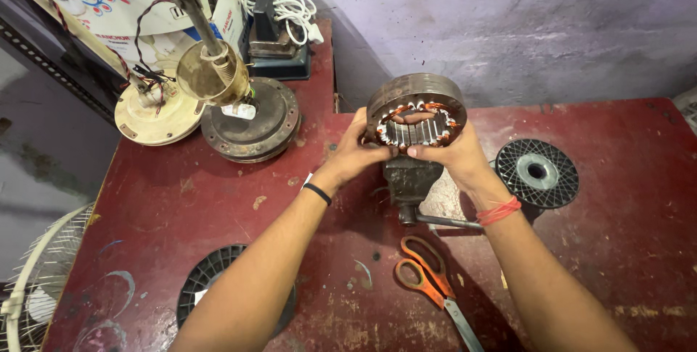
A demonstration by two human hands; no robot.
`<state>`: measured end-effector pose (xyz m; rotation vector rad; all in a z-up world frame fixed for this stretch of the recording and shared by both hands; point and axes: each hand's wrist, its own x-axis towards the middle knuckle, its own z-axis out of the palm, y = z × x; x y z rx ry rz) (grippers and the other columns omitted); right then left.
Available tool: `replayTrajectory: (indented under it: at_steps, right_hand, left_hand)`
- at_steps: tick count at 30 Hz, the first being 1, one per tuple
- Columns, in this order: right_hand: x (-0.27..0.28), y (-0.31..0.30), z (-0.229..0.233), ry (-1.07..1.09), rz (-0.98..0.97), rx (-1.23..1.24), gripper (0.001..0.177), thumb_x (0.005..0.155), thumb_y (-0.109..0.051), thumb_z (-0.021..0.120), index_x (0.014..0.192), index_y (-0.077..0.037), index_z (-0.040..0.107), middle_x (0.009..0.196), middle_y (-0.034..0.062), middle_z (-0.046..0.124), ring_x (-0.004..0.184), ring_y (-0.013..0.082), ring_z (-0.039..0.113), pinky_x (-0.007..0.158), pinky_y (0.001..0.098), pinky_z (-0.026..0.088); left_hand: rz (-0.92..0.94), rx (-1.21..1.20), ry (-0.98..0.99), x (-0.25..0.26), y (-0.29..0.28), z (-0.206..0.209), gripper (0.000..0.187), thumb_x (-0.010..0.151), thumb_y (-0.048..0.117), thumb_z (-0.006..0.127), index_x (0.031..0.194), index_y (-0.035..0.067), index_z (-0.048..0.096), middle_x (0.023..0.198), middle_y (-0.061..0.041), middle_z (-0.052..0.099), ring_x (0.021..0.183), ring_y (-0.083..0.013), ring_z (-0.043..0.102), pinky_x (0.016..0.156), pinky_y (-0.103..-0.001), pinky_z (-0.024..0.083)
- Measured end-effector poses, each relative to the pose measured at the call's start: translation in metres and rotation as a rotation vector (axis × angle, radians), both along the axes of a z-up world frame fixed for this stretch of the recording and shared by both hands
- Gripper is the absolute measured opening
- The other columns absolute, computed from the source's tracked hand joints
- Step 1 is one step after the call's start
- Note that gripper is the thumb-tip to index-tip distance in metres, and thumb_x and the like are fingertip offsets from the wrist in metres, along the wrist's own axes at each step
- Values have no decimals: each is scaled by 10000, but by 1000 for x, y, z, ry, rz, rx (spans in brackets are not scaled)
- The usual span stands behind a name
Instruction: The person winds copper wire around the slots of a motor stator held in a bench vise. They repeatedly adjust the wire placement with their fingers and use orange-handled scissors to trim excess wire from the stator.
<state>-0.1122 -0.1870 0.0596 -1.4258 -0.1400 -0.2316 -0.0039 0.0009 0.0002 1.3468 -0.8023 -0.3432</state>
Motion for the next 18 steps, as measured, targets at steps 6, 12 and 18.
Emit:
replayTrajectory:
  at_steps: [6, 12, 18]
  right_hand:
    - [1, 7, -5, -15, -71, -4, 452, 743, 108, 809, 1170, 7, 699, 1187, 82, 729, 1077, 155, 689, 985, 321, 561]
    - [3, 1, -3, 51, -11, 3, 453, 734, 102, 802, 1165, 0, 709, 1157, 84, 742, 1021, 166, 709, 948, 334, 584]
    - [7, -3, -8, 31, -2, -65, 475, 717, 104, 819, 1163, -6, 699, 1194, 83, 733, 1054, 148, 698, 945, 321, 582]
  left_hand:
    - [-35, -42, 52, -2, 5, 5, 578, 772, 131, 842, 1305, 43, 636, 1377, -21, 466, 1319, -195, 472, 1110, -335, 387]
    - [-10, -49, -39, 2, 3, 5, 516, 762, 102, 852, 1243, 43, 674, 1389, -38, 496, 1315, -194, 485, 1101, -335, 406]
    - [18, 9, -106, 3, 3, 7, 520, 747, 70, 823, 1241, 33, 663, 1380, -67, 514, 1296, -195, 521, 1091, -335, 448]
